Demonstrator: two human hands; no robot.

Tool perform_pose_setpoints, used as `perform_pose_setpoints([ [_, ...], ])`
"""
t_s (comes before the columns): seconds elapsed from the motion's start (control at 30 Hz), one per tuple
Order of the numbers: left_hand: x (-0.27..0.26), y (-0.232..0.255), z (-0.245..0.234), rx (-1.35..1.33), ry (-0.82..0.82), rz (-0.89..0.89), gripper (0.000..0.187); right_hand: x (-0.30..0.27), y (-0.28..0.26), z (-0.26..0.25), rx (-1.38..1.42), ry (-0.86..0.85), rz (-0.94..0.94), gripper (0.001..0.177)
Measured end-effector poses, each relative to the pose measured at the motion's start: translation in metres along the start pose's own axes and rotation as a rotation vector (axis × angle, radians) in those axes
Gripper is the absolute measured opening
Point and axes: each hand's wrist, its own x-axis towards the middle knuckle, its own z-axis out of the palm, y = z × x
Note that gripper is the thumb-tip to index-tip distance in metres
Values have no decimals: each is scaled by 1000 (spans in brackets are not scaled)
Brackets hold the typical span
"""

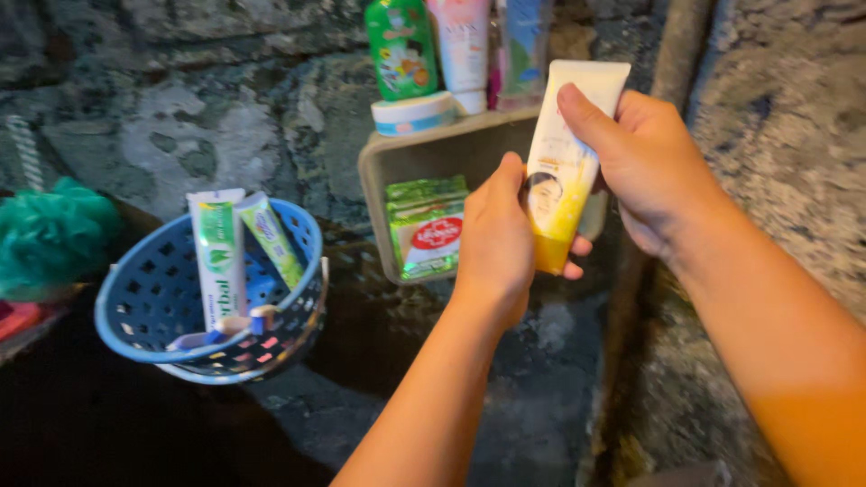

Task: The person organizes various toiletry items by placing toothpaste tubes and toothbrushes into a blue basket and arranging bottles of cleanser, lotion, and soap onto a shelf in a bathroom.

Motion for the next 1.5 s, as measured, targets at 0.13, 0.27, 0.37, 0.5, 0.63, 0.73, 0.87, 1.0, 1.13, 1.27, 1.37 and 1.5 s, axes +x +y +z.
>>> perform_pose_setpoints([
  [0.13,-12,-26,11,-97,-66,-133,41,-21,10,-24,-10,84,84,29],
  [0.27,-28,-57,23,17,-196,-281,31,-44,18,-57,-84,235,180,31],
  [0.37,-35,-92,26,-85,-248,-419,30,-67,21,-91,-67,306,252,32],
  [0.5,-47,-153,18,-213,-147,-569,29,-109,25,-139,-223,427,341,35],
  [0.63,-64,-240,14,28,-57,-674,27,-156,36,-183,-419,538,451,36],
  [0.73,-84,-313,21,379,-115,-680,32,-192,51,-213,-588,572,457,33],
  [0.87,-122,-383,35,779,-404,-502,43,-246,70,-243,-957,533,503,32],
  [1.0,-146,-399,64,1071,-740,-394,58,-279,85,-250,-1293,359,363,26],
  [1.13,-159,-396,87,1078,-842,-587,69,-306,97,-240,-1092,321,482,22],
  [1.27,-169,-407,90,1278,-785,-714,55,-326,116,-234,-1044,316,562,22],
  [1.37,-178,-434,76,1276,-694,-746,43,-337,136,-233,-1115,310,629,26],
  [1.5,-193,-507,41,1149,-530,-750,32,-351,161,-228,-1086,264,712,39],
])
